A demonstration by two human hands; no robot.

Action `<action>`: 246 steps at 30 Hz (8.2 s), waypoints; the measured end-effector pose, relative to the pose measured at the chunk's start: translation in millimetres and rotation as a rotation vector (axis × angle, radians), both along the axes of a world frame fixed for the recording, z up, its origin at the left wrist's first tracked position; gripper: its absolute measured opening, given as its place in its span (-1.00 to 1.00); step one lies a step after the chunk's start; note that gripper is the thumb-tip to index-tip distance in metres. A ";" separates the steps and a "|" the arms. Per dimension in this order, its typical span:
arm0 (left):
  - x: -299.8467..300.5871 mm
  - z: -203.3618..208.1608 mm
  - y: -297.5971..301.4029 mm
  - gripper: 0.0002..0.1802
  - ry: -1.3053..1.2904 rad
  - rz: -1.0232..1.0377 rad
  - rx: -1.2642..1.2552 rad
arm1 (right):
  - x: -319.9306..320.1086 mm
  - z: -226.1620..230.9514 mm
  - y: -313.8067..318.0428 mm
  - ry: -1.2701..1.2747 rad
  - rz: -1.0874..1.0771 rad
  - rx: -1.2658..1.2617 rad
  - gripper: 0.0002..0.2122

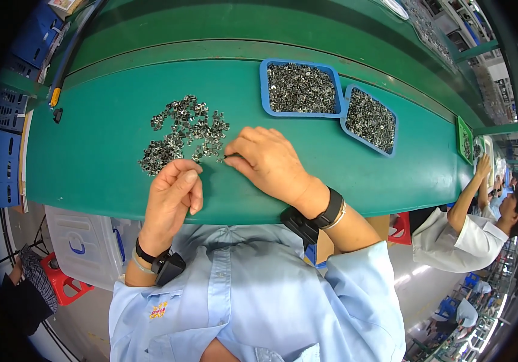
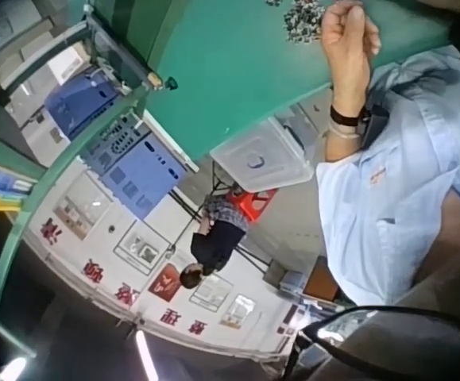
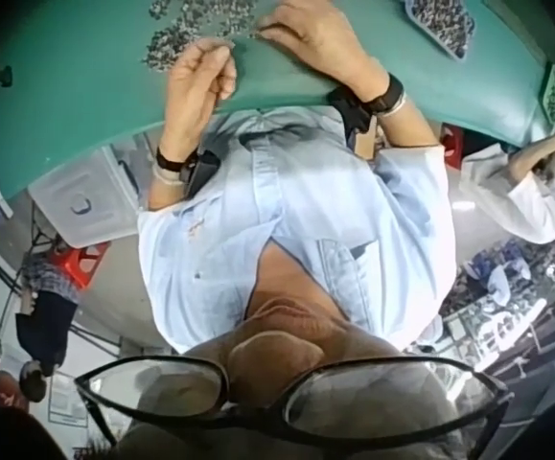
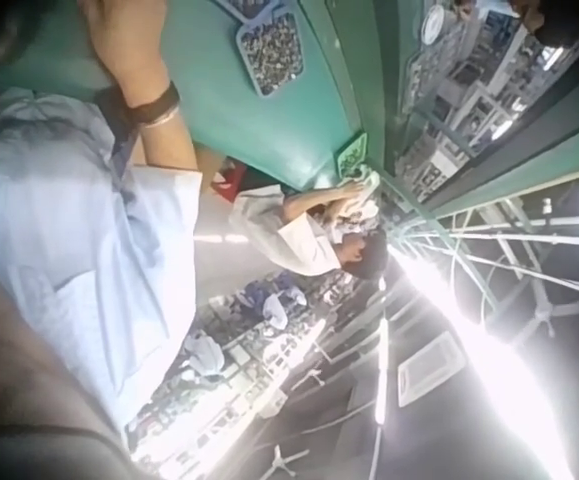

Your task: The person picks up a metal component from the table and a small black part from a blue tray, presses them together, and places the assembly into a pile.

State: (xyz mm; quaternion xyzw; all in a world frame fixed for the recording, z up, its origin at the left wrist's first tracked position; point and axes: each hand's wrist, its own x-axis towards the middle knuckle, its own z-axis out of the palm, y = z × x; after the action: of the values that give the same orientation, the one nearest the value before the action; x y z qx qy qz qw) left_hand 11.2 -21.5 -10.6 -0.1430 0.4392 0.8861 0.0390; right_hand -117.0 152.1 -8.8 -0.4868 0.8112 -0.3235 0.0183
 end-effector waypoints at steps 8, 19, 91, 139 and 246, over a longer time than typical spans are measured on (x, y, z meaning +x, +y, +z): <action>-20.3 10.4 19.5 -0.84 -0.038 -0.086 -0.026 | 15.6 16.9 6.8 -0.012 -0.032 -0.211 -0.82; -21.0 4.4 23.3 -0.79 0.057 -0.178 0.188 | 25.5 23.7 17.6 -0.296 0.011 -0.352 -0.83; -18.4 7.9 41.3 -0.84 0.165 -0.154 0.417 | 36.5 24.3 20.5 -0.277 -0.047 -0.531 -0.86; -5.5 -1.6 9.7 -0.86 -0.004 -0.048 0.216 | -43.3 30.1 35.3 -0.084 -0.450 -0.305 -0.91; -14.5 12.6 31.8 -0.84 0.124 -0.098 0.239 | 34.2 15.0 10.2 -0.433 -0.028 -0.521 -0.86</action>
State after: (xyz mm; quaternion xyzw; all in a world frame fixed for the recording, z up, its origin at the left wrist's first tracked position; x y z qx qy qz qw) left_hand -3.3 10.3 2.0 -0.0609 0.3386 0.9362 0.0717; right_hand -82.8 162.3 6.2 -0.3840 0.6853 -0.6158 0.0606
